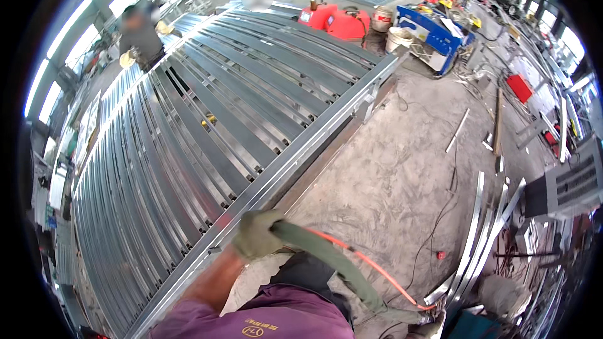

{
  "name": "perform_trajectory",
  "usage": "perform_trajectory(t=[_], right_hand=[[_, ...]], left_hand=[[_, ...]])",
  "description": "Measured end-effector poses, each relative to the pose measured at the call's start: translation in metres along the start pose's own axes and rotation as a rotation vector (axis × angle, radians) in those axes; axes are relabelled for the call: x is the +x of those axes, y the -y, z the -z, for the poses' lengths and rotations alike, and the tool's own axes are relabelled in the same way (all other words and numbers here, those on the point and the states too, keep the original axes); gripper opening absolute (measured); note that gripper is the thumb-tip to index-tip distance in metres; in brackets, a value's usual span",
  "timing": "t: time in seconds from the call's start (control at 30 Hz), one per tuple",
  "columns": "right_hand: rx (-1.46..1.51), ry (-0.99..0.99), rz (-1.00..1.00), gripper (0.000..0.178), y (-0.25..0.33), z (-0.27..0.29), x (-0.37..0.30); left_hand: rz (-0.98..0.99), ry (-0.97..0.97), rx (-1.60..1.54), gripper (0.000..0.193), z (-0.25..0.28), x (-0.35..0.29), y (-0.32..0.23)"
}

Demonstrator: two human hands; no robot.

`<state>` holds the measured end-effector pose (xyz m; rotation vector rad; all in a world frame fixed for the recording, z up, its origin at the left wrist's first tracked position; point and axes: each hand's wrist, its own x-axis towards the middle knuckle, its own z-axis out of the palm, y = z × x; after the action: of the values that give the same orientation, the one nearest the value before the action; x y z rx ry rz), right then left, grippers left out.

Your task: The person welds metal bars onto a large metal frame using a handheld welding tool. They repeatedly position the bars, weld them in place, and move to the next section of the frame.

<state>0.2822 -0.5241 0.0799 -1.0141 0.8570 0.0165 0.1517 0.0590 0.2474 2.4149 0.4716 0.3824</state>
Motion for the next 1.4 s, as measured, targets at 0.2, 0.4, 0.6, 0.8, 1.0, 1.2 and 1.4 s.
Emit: perform_trajectory(t=[0.2,0.4,0.6,0.8,1.0,1.2,1.4], right_hand=[[-0.154,-0.005,0.026,0.036,0.054,-0.113,0.088],[-0.3,0.159,0.007,0.039,0.106,-0.247,0.217],[-0.383,0.363,-0.002,0.043,0.19,-0.378,0.351],[-0.436,0.524,0.065,0.048,0.261,-0.528,0.443],[-0.494,0.625,0.099,0.052,0.28,-0.639,0.518],[-0.603,1.281,0.334,0.057,0.325,-0.661,0.642],[-0.795,1.008,0.307,0.058,0.422,-0.705,0.691]], left_hand=[[-0.13,0.089,-0.066,0.024,-0.038,0.153,-0.083],[-0.064,0.076,0.065,0.025,-0.097,0.251,-0.117],[0.201,-0.067,0.024,0.029,-0.135,0.316,-0.171],[0.278,-0.135,-0.089,0.03,-0.17,0.382,-0.205],[0.256,-0.249,-0.232,0.027,-0.201,0.475,-0.201],[0.18,-0.104,-0.344,0.028,-0.236,0.618,-0.152],[0.16,0.132,-0.551,0.025,-0.276,0.743,-0.141]])
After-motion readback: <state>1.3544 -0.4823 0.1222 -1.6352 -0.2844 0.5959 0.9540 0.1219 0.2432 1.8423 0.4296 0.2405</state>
